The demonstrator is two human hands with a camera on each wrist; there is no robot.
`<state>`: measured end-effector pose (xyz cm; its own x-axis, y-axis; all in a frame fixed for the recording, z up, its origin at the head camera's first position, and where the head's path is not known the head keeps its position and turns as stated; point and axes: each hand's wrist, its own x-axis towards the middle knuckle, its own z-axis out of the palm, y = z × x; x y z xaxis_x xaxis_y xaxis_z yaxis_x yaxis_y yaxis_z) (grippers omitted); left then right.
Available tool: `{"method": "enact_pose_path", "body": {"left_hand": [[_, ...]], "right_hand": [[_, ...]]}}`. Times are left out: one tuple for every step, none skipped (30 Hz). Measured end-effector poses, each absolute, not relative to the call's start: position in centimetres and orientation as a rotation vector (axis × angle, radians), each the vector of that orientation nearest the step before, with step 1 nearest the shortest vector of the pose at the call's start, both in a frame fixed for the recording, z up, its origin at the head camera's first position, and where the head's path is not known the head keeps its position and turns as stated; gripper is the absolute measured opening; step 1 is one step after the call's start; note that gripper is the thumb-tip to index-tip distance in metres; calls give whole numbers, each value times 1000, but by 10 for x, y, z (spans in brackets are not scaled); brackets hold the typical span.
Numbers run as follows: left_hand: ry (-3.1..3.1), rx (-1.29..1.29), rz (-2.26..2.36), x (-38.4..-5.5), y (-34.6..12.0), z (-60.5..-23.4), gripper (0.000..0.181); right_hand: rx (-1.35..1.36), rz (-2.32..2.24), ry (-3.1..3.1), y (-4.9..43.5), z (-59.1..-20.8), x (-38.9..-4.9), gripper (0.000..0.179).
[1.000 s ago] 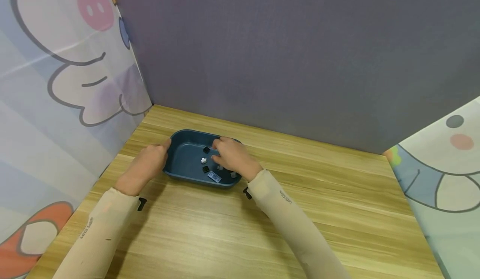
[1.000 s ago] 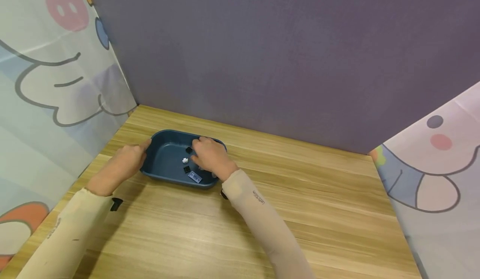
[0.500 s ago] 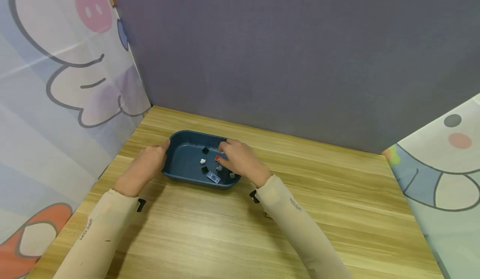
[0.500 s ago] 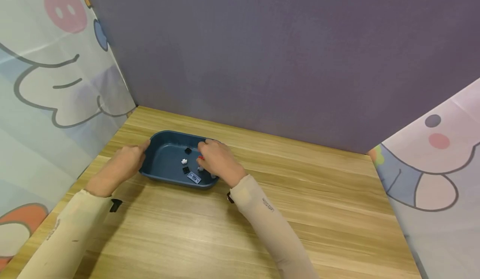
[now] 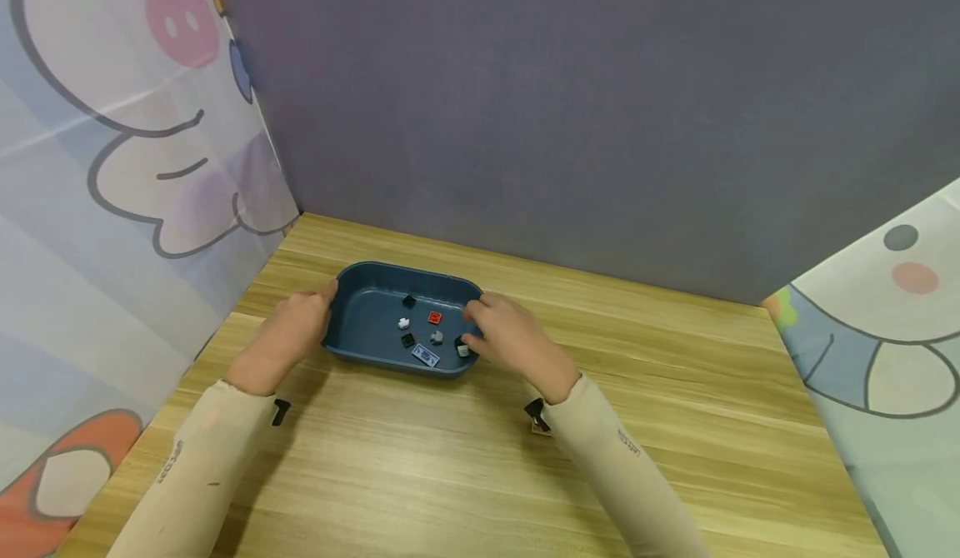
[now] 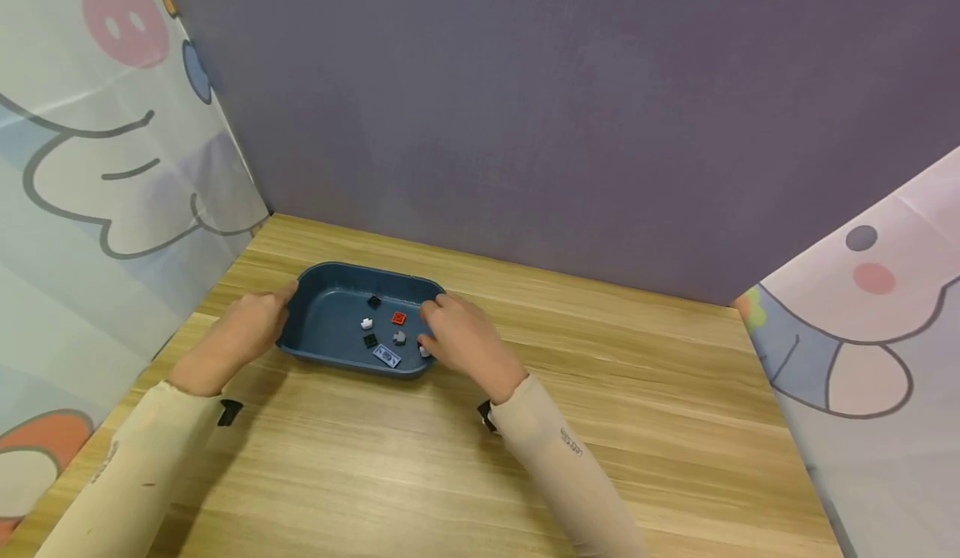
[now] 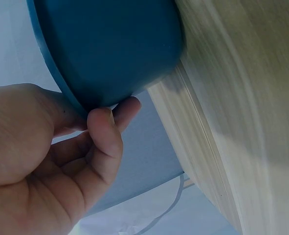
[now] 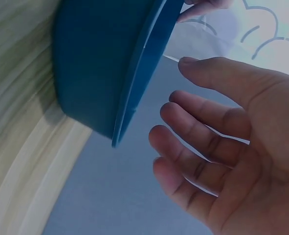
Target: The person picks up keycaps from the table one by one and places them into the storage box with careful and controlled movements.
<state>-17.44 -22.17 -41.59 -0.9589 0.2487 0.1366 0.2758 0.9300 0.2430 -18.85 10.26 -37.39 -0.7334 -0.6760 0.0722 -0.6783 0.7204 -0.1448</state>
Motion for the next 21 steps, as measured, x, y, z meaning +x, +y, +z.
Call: {"method": "enact_pose_path", "body": {"left_hand": [[-2982, -410, -399, -174, -222, -416, 44], [-2979, -414, -398, -174, -222, -416, 44], [-2975, -417, -400, -174, -222, -417, 44], [-2971, -422, -400, -174, -222, -416, 44], [-2967, -425, -403, -173, -223, -416, 44], [-2963, -427, -403, -173, -223, -416, 44], [-2960, -429, -401, -173, -223, -416, 44], [-2959, -432, -399, -173, -223, -416, 44], [-2961, -432, -401, -173, -223, -416, 44], [-2962, -434, -399, -173, -223, -416, 44], [-2962, -434, -398, -173, -223, -416, 44], [-2964, -433, -395, -173, -223, -416, 43], [-2968, -431, -392, -173, -223, -416, 43], [-2970, -429, -391, -173, -223, -416, 43], [-2970, -427, -392, -173, -223, -416, 43], [-2972, -427, -391, -173, -223, -415, 43], [-2975, -427, -394, -173, -223, -415, 43], [-2978, -426, -398, -173, -223, -415, 43], [-2981, -430, -401, -173, -223, -415, 44], [-2982, -433, -405, -173, -223, -415, 44], [-2986, -435, -409, -173, -223, -414, 44]], "right_hand": [[1140, 264, -2895, 106, -374, -186, 25], [1136, 270, -2887, 109, -374, -184, 24], [1132, 273, -2878, 112, -374, -182, 23], [1130, 276, -2864, 116, -375, -180, 22], [1128, 269, -2849, 119, -375, -177, 21], [1127, 260, -2831, 122, -375, -175, 20], [1122, 245, -2817, 125, -376, -173, 19], [1116, 230, -2803, 128, -376, -171, 19], [1112, 216, -2792, 131, -376, -169, 19], [1109, 200, -2784, 134, -376, -166, 19], [1104, 188, -2782, 137, -376, -164, 20], [1102, 180, -2781, 140, -376, -162, 21], [1100, 180, -2785, 143, -376, -159, 22], [1100, 184, -2788, 146, -377, -157, 23], [1102, 180, -2791, 149, -378, -155, 24], [1103, 176, -2793, 152, -379, -153, 24], [1105, 170, -2795, 156, -380, -151, 24], [1107, 161, -2795, 159, -382, -148, 25], [1110, 150, -2791, 163, -384, -146, 24], [1114, 136, -2782, 166, -386, -145, 24], [1116, 121, -2776, 170, -389, -143, 24]]}}
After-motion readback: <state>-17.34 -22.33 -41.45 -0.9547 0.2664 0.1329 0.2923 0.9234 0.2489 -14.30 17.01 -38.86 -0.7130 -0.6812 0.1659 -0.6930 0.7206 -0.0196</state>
